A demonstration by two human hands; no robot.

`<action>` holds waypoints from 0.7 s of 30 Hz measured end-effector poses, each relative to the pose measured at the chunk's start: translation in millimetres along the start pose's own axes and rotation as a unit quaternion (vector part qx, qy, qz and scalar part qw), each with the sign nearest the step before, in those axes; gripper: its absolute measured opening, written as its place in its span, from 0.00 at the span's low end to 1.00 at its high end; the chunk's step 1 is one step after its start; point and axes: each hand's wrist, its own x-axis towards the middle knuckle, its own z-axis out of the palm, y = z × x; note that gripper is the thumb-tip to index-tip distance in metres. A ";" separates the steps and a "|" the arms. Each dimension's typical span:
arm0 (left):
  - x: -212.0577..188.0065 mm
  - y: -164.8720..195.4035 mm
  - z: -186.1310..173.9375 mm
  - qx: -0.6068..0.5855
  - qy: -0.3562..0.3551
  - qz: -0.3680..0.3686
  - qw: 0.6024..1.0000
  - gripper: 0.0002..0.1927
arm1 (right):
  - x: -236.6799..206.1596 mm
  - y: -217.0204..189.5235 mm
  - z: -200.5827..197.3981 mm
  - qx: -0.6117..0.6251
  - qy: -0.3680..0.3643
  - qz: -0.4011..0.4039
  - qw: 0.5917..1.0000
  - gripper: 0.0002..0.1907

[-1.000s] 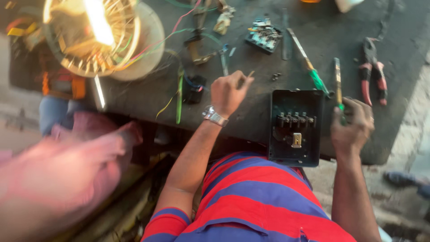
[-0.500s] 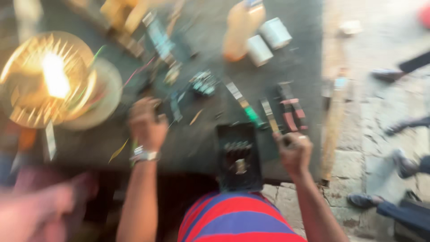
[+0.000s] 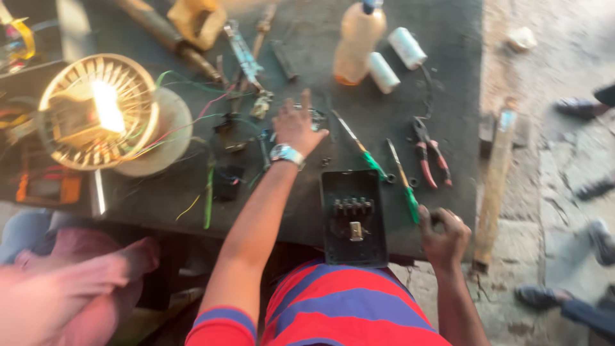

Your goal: The person works at a cluttered workbench, using a screwdriver to tighten and loosen screws on a small electrical component inside a metal box. They repeatedly remove and reinsert the component, adjust wiring, and inspect the assembly while other people stand nearby.

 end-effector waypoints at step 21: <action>-154.9 10.5 7.9 -0.480 0.147 -0.157 0.850 0.60 | 38.8 -129.3 49.9 0.396 -0.342 0.060 0.850 0.21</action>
